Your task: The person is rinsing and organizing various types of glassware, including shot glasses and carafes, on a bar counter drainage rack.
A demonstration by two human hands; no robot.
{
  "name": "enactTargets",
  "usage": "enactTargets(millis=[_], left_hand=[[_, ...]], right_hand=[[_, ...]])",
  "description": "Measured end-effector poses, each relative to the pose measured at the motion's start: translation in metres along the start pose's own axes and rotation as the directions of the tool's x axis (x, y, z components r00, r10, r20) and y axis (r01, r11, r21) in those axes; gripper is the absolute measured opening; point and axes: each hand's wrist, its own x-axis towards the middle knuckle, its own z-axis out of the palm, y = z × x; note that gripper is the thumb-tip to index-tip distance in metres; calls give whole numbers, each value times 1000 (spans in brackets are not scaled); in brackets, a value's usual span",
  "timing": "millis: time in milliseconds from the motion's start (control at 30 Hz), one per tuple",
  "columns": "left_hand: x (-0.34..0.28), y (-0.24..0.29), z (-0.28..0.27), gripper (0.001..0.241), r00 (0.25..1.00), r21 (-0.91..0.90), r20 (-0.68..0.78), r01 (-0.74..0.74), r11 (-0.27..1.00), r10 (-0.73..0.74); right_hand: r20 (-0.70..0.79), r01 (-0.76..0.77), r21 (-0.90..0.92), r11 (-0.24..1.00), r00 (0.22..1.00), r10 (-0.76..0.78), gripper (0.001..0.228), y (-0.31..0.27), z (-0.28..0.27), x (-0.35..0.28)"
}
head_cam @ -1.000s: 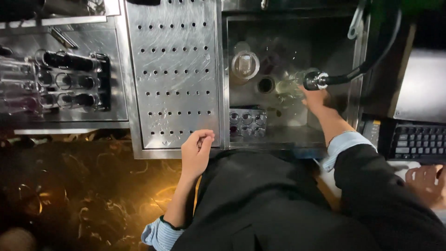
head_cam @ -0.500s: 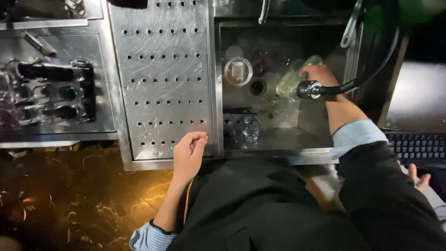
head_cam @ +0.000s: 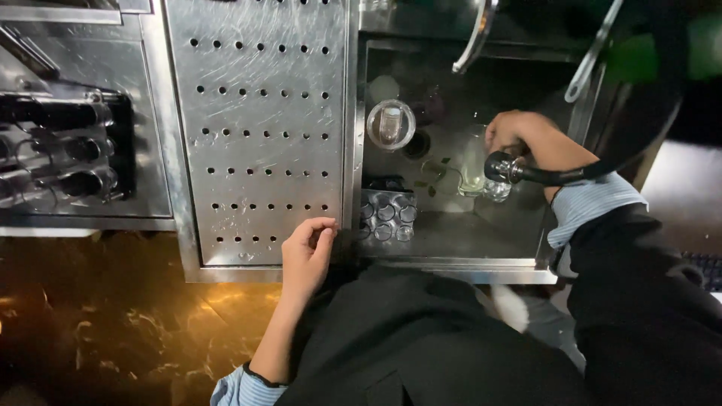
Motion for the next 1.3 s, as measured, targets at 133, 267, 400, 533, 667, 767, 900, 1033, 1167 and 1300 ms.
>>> enactTargets(millis=[133, 267, 400, 533, 667, 767, 900, 1033, 1167, 1300], left_hand=[[1, -6, 2, 18, 997, -30, -16, 79, 996, -79], [4, -7, 5, 19, 998, -37, -25, 61, 997, -62], [7, 2, 11, 22, 990, 51, 9, 140, 989, -141], [8, 7, 14, 19, 997, -2, -16, 69, 998, -69], [5, 7, 12, 19, 998, 17, -58, 41, 999, -40], [4, 10, 12, 18, 996, 36, -80, 35, 999, -33], [-4, 9, 11, 16, 994, 62, -106, 22, 998, -16], [-6, 1, 11, 17, 988, 41, -153, 43, 998, -36], [-7, 1, 12, 16, 988, 55, -150, 36, 998, -27], [-7, 4, 13, 16, 989, 15, -145, 35, 999, -32]], right_hand=[[133, 10, 134, 991, 991, -28, 40, -2, -7, -20], [280, -41, 341, 939, 958, -60, 30, 0, -17, -18], [364, -158, 283, 946, 930, 46, 25, -17, -39, -39], [361, -91, 318, 944, 932, -32, 33, 6, -18, 4], [403, -114, 280, 953, 915, -9, 37, 1, -24, 1], [441, -160, 252, 954, 897, 34, 41, 4, -20, 12], [492, -165, 248, 955, 870, 23, 43, 6, -11, 16], [541, -161, 263, 951, 841, -7, 48, 0, -10, 16], [575, -158, 234, 959, 818, -6, 46, -1, 1, 18], [595, -249, 170, 953, 797, 103, 44, -57, -45, -92]])
